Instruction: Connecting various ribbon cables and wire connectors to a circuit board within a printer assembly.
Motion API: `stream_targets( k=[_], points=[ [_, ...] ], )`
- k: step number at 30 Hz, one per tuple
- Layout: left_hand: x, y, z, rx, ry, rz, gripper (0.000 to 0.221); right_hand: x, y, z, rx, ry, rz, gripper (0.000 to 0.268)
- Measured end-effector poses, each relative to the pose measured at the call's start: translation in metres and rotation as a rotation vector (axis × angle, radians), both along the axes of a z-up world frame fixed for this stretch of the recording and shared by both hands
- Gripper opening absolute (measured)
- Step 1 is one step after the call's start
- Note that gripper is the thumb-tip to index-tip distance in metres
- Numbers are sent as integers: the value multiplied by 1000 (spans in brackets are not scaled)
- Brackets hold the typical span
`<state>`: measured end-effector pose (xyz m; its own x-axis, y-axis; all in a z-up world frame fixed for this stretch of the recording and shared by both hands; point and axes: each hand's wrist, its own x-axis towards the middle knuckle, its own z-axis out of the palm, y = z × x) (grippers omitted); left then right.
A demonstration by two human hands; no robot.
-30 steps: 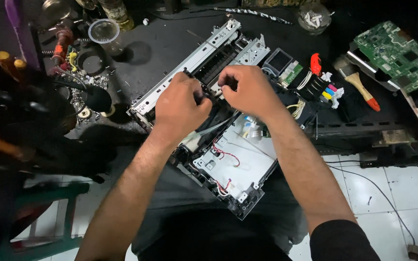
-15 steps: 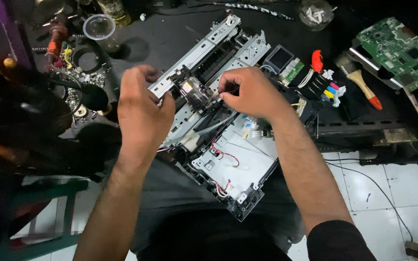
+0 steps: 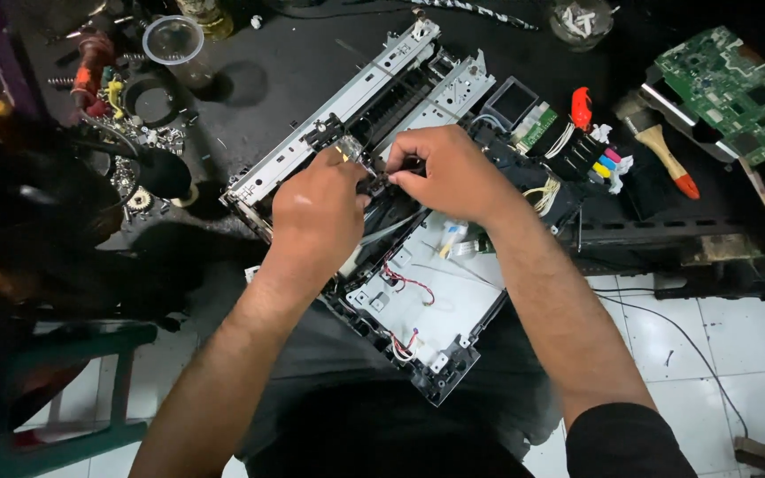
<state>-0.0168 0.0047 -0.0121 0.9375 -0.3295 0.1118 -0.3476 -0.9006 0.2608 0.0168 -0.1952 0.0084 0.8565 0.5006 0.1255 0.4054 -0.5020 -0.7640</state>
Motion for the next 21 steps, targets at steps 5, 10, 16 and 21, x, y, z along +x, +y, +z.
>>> stream_targets(
  k=[5,10,16,21],
  points=[
    [6,6,-3,-121,58,-36,23,5,0,-7,-60,-49,-13,13],
    [18,10,-13,-203,147,-52,20,1,2,7,-3,-49,15,11],
    [3,5,-12,-228,11,-16,19,4,1,-7,-156,-162,93,12],
    [-9,11,-4,-248,-128,41,16,6,2,-6,-217,-149,43,9]
  ],
)
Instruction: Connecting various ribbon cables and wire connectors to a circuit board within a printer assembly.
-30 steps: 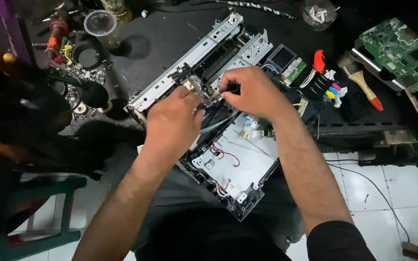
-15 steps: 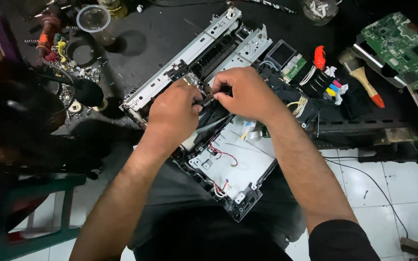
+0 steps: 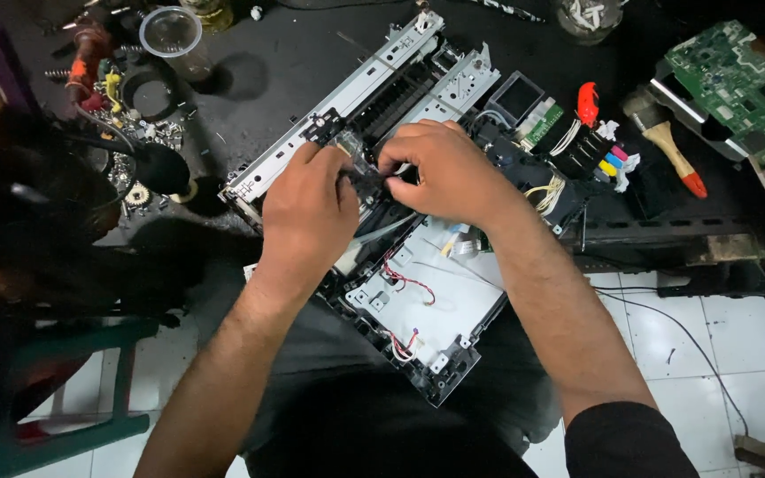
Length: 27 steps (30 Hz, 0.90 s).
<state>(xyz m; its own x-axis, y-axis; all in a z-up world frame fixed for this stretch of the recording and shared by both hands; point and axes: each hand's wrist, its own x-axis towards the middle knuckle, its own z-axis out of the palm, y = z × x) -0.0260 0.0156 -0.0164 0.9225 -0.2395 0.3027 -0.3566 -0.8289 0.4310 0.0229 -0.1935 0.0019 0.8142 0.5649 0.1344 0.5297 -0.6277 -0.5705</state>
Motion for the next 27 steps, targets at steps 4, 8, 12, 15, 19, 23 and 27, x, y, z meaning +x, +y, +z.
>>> stream_targets(
  k=[4,8,12,15,19,23,27],
  points=[
    [-1,-2,-12,-59,-28,51,18,0,1,-4,-65,-29,-4,7],
    [-3,-3,-18,9,52,84,22,-2,3,-3,-80,-44,12,10],
    [-8,-4,-24,69,-15,78,15,-3,2,-5,-71,-72,31,11],
    [-12,-3,-25,-27,43,44,14,-4,2,-3,-79,-70,62,14],
    [-8,1,-7,-257,151,-96,14,-5,1,0,-47,-86,84,7],
    [-11,7,7,-437,275,-117,27,-1,-3,-3,-24,-75,101,7],
    [-19,15,11,-262,202,-41,35,-2,-3,2,-25,-62,65,2]
  ],
)
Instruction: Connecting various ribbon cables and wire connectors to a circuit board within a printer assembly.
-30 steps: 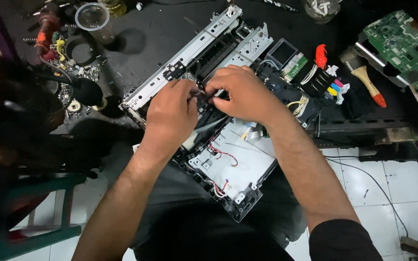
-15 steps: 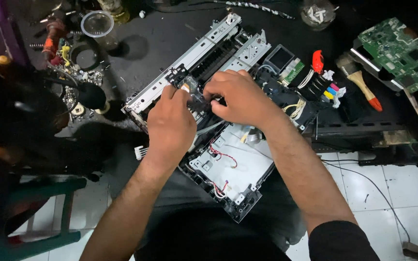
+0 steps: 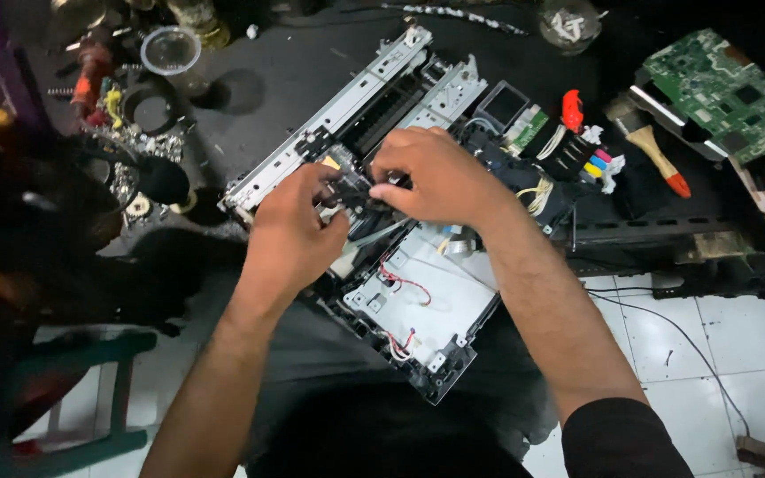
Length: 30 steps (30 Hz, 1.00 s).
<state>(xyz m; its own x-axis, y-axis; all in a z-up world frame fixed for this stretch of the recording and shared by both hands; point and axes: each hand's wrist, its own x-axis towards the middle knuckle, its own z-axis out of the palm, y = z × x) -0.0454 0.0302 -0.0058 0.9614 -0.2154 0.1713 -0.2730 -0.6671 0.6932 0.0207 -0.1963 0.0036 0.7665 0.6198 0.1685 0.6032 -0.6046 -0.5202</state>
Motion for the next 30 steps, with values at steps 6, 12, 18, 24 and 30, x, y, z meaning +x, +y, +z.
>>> stream_targets(
  k=[6,12,18,24,30],
  points=[
    [6,-1,-23,145,-35,98,18,-8,6,15,2,21,21,22],
    [-7,9,-16,-337,22,154,17,-4,3,4,12,4,14,11],
    [-36,18,-3,-201,-256,70,14,2,2,1,145,-63,-6,9],
    [-44,22,-1,-109,-231,78,17,5,-5,-10,187,-21,-227,10],
    [-56,31,4,-128,-179,81,15,0,2,2,33,-82,-355,25]
  ],
)
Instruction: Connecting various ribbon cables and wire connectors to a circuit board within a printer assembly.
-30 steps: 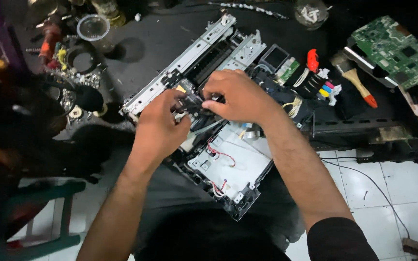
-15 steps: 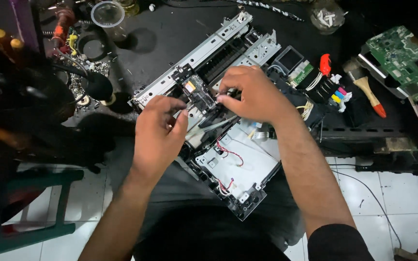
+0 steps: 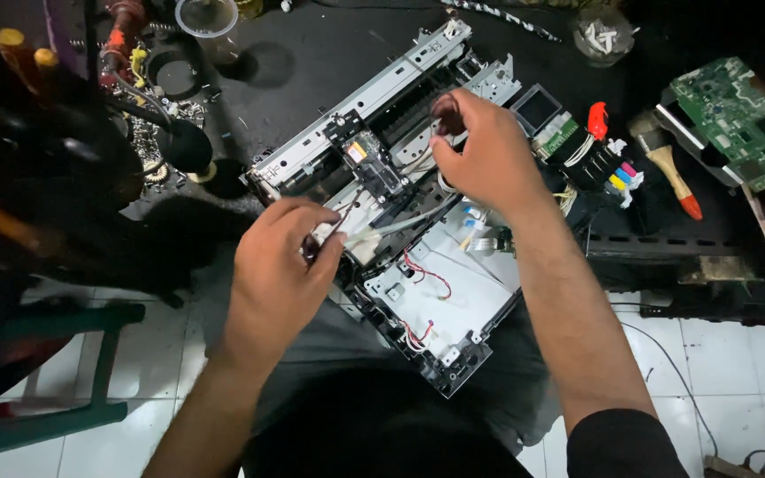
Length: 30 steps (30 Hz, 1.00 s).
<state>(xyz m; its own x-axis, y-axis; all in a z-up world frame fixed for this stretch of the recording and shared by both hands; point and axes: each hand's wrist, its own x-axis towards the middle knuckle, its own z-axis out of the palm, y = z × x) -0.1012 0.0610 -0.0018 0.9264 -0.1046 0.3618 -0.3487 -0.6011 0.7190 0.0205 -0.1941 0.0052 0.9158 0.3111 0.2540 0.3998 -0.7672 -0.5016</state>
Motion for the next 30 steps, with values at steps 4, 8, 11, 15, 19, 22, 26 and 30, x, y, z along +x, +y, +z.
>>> stream_targets(
  k=[4,8,11,15,19,22,26,30],
  points=[
    [-16,1,-9,-54,-14,8,17,-15,18,46,-45,12,-63,42],
    [-25,0,-11,-78,-85,41,17,-10,40,56,-135,-280,113,37],
    [-33,1,-12,-126,-58,48,21,5,66,42,-241,-77,140,46],
    [-42,8,-19,-216,39,134,25,24,90,23,-409,193,32,58],
    [-48,19,-24,-281,110,141,33,18,107,36,-346,352,-44,47],
    [-45,22,-19,-279,267,176,35,25,106,29,-308,334,-54,46],
    [-43,27,-16,-277,284,163,35,25,111,30,-280,414,-5,32],
    [-45,33,-21,-258,218,122,30,21,124,34,-263,498,-41,13]
  ],
)
